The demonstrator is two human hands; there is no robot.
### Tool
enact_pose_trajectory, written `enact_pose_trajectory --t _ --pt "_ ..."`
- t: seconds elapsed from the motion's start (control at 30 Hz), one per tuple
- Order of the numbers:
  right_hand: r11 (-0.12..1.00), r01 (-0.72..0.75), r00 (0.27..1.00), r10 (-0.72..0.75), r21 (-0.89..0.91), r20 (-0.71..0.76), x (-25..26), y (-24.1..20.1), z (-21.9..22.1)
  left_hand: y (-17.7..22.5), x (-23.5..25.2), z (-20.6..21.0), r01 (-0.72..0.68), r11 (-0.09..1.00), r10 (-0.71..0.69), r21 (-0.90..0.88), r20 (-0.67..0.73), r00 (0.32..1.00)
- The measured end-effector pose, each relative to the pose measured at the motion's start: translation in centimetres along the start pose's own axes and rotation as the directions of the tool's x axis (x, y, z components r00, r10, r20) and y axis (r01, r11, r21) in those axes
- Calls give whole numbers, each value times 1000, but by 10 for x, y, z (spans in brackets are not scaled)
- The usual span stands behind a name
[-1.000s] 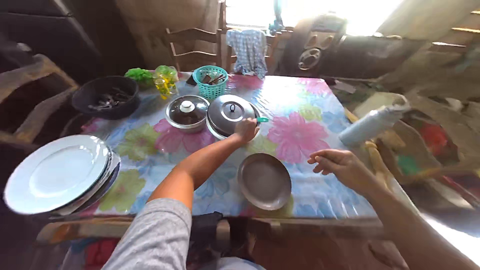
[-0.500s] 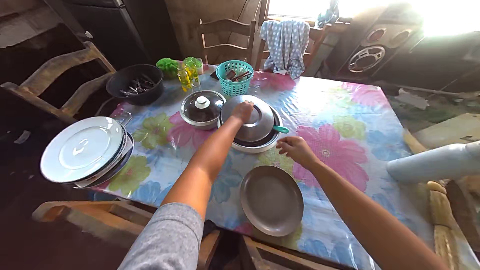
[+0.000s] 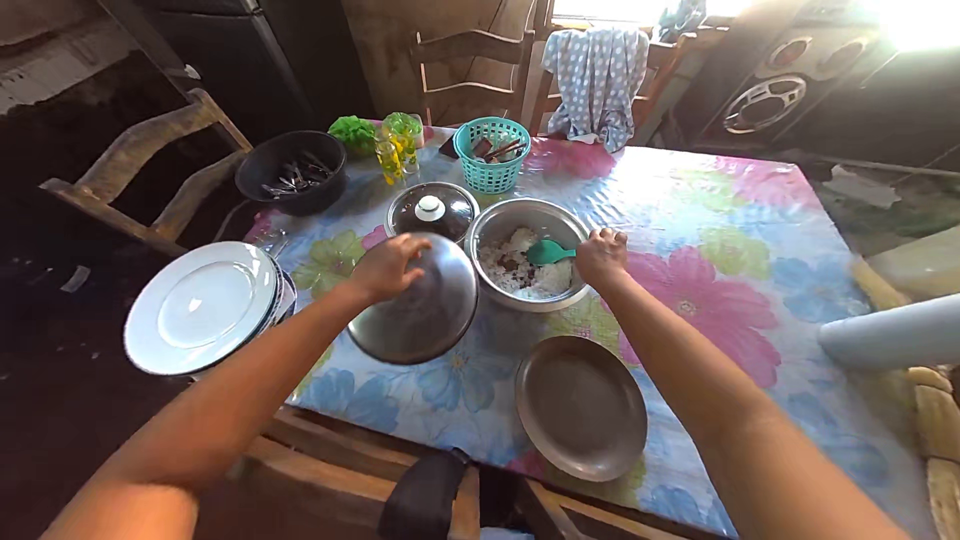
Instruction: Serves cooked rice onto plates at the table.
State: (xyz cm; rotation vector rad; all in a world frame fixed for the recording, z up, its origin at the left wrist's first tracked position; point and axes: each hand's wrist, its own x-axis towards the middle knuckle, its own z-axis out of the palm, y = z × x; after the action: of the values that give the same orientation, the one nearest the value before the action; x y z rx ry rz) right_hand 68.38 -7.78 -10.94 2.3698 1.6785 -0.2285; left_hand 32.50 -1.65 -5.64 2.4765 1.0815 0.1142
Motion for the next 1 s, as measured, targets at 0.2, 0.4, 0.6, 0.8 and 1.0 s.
enact_pose_trajectory --t 0.2,0.4,0.6,0.8,1.0 --pt "995 -92 995 93 -23 47 2 -15 -1 -35 -28 61 140 990 -128 -3 381 916" --pt "981 -175 975 160 87 153 -22 -19 -31 -31 -26 97 149 980 -199 135 575 793" --pt "997 -77 983 76 -5 170 -43 -21 -61 3 18 113 435 827 -282 -356 407 869" --pt "998 2 966 15 -64 260 -67 -31 -81 79 71 135 466 62 -555 -883 358 751" --pt "995 36 932 2 -97 362 -89 -24 -82 90 91 157 209 -240 -664 -948 318 677"
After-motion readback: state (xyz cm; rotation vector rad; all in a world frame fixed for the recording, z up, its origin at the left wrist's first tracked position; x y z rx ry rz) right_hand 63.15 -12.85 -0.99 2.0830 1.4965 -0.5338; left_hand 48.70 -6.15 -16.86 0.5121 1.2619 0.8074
